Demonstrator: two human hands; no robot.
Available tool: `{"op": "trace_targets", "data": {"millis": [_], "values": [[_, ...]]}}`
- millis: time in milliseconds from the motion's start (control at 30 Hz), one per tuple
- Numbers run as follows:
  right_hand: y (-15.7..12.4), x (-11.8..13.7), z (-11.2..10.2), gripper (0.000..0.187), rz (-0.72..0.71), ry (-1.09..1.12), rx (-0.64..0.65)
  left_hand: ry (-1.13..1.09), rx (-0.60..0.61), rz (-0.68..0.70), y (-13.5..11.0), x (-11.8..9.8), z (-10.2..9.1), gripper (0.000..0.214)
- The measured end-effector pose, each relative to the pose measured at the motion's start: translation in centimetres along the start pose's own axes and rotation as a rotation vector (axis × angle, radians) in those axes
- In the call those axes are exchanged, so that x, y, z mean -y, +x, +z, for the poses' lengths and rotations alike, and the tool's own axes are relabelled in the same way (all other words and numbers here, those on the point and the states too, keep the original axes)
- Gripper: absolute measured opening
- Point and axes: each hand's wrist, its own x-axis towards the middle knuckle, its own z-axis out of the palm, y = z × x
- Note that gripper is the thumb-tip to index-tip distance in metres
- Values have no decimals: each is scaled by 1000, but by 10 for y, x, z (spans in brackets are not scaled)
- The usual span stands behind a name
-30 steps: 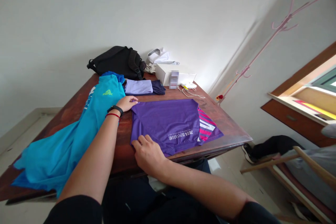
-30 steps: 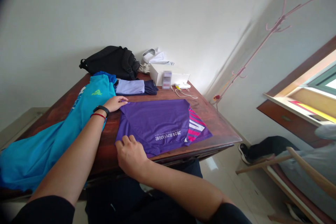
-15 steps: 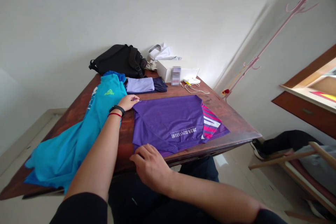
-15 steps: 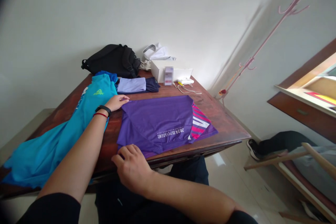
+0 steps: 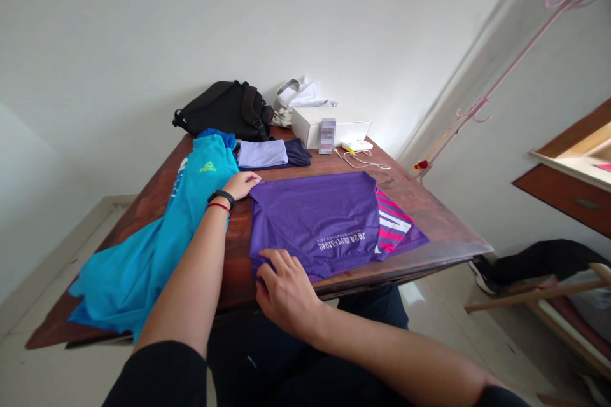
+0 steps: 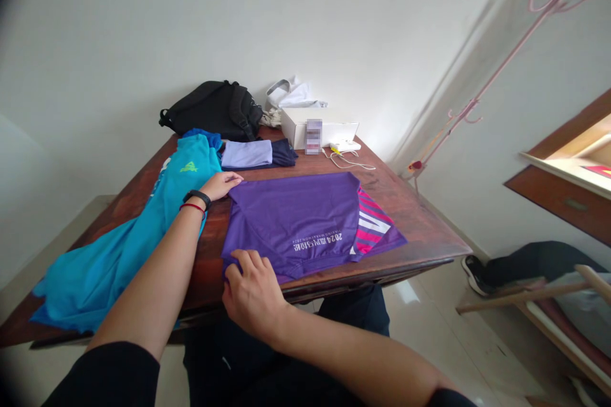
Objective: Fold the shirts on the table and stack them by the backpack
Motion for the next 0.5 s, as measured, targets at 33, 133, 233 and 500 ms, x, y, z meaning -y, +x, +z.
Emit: {"op": "trace_targets", "data": {"millis": [33, 133, 233, 500], "values": [[1, 0, 1, 10, 1, -2, -3, -7, 0, -2, 0, 0, 0, 39], [7, -1, 4, 12, -30, -4, 2, -30, -2, -10, 0, -3, 1, 33], [14, -2, 9, 12, -63, 20, 4, -54, 9, -34, -1, -8, 0, 30], [25, -9, -11, 8, 224, 380, 6, -127, 82, -227, -8, -20, -11, 28]]}}
